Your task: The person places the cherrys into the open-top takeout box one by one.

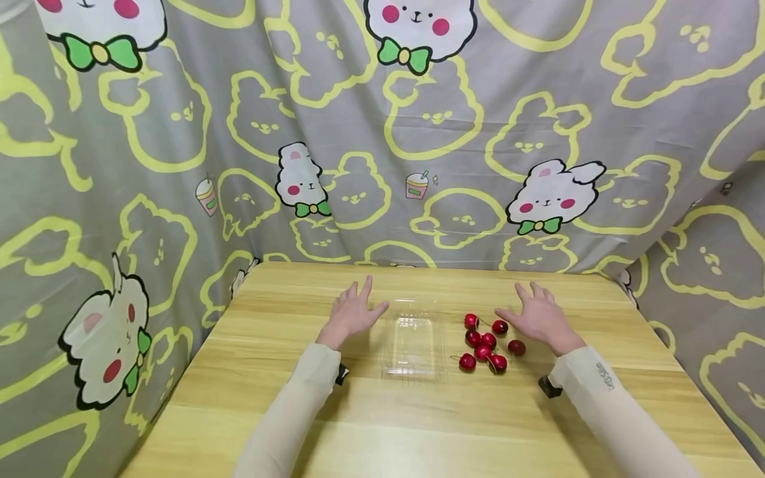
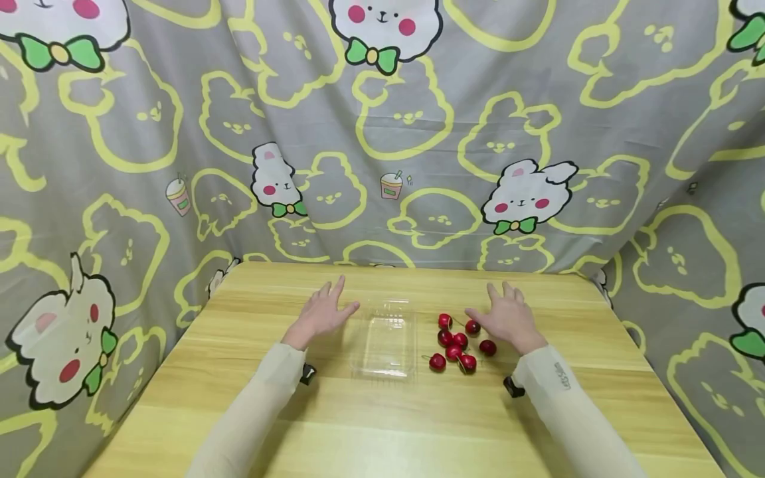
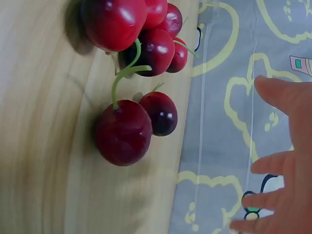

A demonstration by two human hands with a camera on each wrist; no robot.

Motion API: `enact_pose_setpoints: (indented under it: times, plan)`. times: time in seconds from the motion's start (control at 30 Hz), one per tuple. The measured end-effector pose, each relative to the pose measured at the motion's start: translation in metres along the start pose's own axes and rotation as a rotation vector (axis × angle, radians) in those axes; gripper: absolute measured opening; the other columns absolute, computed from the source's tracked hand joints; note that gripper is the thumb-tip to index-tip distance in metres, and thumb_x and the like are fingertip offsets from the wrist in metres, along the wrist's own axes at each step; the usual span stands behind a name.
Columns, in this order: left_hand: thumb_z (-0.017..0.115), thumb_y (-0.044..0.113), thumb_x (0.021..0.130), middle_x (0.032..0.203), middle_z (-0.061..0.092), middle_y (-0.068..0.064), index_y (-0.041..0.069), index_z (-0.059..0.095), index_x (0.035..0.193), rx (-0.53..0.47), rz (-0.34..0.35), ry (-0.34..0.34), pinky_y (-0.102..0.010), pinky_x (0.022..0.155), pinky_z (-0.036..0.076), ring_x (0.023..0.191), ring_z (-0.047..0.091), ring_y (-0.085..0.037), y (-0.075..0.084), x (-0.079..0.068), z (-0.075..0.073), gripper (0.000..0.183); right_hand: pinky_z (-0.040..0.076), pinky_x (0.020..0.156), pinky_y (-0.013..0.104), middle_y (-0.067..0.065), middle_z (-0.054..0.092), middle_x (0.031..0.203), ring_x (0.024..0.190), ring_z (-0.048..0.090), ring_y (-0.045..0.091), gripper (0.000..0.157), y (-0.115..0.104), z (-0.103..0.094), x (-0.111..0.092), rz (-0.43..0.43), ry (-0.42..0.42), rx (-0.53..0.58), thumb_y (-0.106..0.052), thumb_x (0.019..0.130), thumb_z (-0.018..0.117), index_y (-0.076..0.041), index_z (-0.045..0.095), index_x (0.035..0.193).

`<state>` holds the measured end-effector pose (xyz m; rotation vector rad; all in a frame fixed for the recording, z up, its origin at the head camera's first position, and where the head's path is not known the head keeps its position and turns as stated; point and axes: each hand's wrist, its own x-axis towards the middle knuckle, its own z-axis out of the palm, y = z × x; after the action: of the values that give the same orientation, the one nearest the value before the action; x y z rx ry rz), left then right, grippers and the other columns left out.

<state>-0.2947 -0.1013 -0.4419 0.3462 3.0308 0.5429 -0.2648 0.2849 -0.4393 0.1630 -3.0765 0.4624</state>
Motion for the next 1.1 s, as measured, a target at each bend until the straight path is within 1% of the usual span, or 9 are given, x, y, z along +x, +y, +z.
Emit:
enact_pose_setpoints:
  times: [0.07, 0.17, 0.3, 0.37, 0.47, 0.6, 0.77, 0.97, 1.1]
  plan:
    - [0.037, 0.061, 0.094, 0.146, 0.029, -0.025, 0.018, 0.013, 0.153, -0.058, 0.007, -0.006, -0.054, 0.099, 0.035, 0.127, 0.037, -0.042, -0.002, 0.001, 0.003, 0.077, 0.028, 0.095, 0.068, 0.039, 0.025, 0.139, 0.124, 0.024, 0.058, 0.093, 0.003, 0.001, 0.0, -0.029, 0.007, 0.038, -0.067, 0.088, 0.042, 0.008, 0.033, 0.142]
    - [0.041, 0.051, 0.097, 0.14, 0.04, -0.023, 0.013, 0.023, 0.151, -0.144, 0.017, -0.016, -0.051, 0.095, 0.04, 0.121, 0.045, -0.038, -0.005, 0.001, 0.008, 0.069, 0.038, 0.09, 0.063, 0.035, 0.041, 0.129, 0.115, 0.041, 0.051, 0.075, 0.008, 0.004, -0.002, -0.079, 0.015, 0.118, -0.054, 0.092, 0.05, 0.009, 0.044, 0.134]
    - [0.046, 0.039, 0.098, 0.123, 0.055, -0.018, 0.006, 0.035, 0.145, -0.279, 0.05, -0.022, -0.045, 0.091, 0.044, 0.108, 0.055, -0.029, -0.005, 0.0, 0.013, 0.059, 0.049, 0.077, 0.051, 0.026, 0.055, 0.113, 0.096, 0.057, 0.038, 0.048, 0.017, 0.01, -0.003, -0.141, 0.028, 0.204, -0.031, 0.093, 0.059, 0.008, 0.056, 0.121]
    - [0.047, 0.036, 0.098, 0.11, 0.06, -0.013, 0.004, 0.036, 0.144, -0.348, 0.065, -0.029, -0.04, 0.082, 0.048, 0.095, 0.058, -0.024, -0.005, -0.001, 0.017, 0.057, 0.051, 0.072, 0.045, 0.021, 0.059, 0.105, 0.088, 0.059, 0.031, 0.037, 0.021, 0.012, -0.003, -0.164, 0.032, 0.234, -0.022, 0.092, 0.062, 0.007, 0.06, 0.115]
    - [0.049, 0.032, 0.098, 0.1, 0.059, -0.008, 0.005, 0.036, 0.144, -0.431, 0.075, -0.041, -0.035, 0.07, 0.049, 0.08, 0.058, -0.018, -0.004, -0.001, 0.022, 0.055, 0.051, 0.068, 0.041, 0.015, 0.063, 0.094, 0.08, 0.06, 0.024, 0.025, 0.026, 0.014, -0.004, -0.189, 0.023, 0.272, -0.015, 0.09, 0.064, 0.005, 0.064, 0.105]
    - [0.049, 0.027, 0.098, 0.094, 0.057, -0.006, 0.005, 0.034, 0.145, -0.496, 0.082, -0.057, -0.031, 0.061, 0.048, 0.071, 0.057, -0.017, -0.003, -0.002, 0.03, 0.054, 0.05, 0.068, 0.036, 0.006, 0.064, 0.087, 0.077, 0.059, 0.019, 0.014, 0.031, 0.014, -0.008, -0.216, -0.006, 0.313, -0.011, 0.089, 0.065, 0.0, 0.067, 0.095]
    - [0.048, 0.026, 0.099, 0.089, 0.057, -0.008, 0.006, 0.032, 0.147, -0.539, 0.085, -0.065, -0.031, 0.057, 0.047, 0.069, 0.058, -0.02, -0.003, -0.005, 0.037, 0.054, 0.049, 0.068, 0.032, 0.001, 0.065, 0.087, 0.078, 0.059, 0.017, 0.01, 0.041, 0.018, -0.015, -0.245, -0.03, 0.333, -0.012, 0.089, 0.066, -0.003, 0.069, 0.093]
    - [0.049, 0.027, 0.099, 0.087, 0.058, -0.01, 0.008, 0.03, 0.148, -0.588, 0.073, -0.076, -0.03, 0.055, 0.045, 0.065, 0.057, -0.017, -0.003, -0.007, 0.042, 0.056, 0.049, 0.067, 0.03, 0.003, 0.064, 0.09, 0.077, 0.057, 0.015, 0.017, 0.048, 0.024, -0.023, -0.234, -0.07, 0.343, -0.017, 0.088, 0.068, -0.004, 0.068, 0.098]
    - [0.051, 0.025, 0.098, 0.086, 0.056, -0.008, 0.008, 0.03, 0.148, -0.634, 0.07, -0.081, -0.031, 0.058, 0.046, 0.069, 0.059, -0.02, -0.002, -0.007, 0.044, 0.057, 0.048, 0.064, 0.029, 0.006, 0.063, 0.092, 0.076, 0.057, 0.015, 0.022, 0.048, 0.024, -0.025, -0.21, -0.094, 0.374, -0.019, 0.087, 0.069, -0.002, 0.066, 0.101]
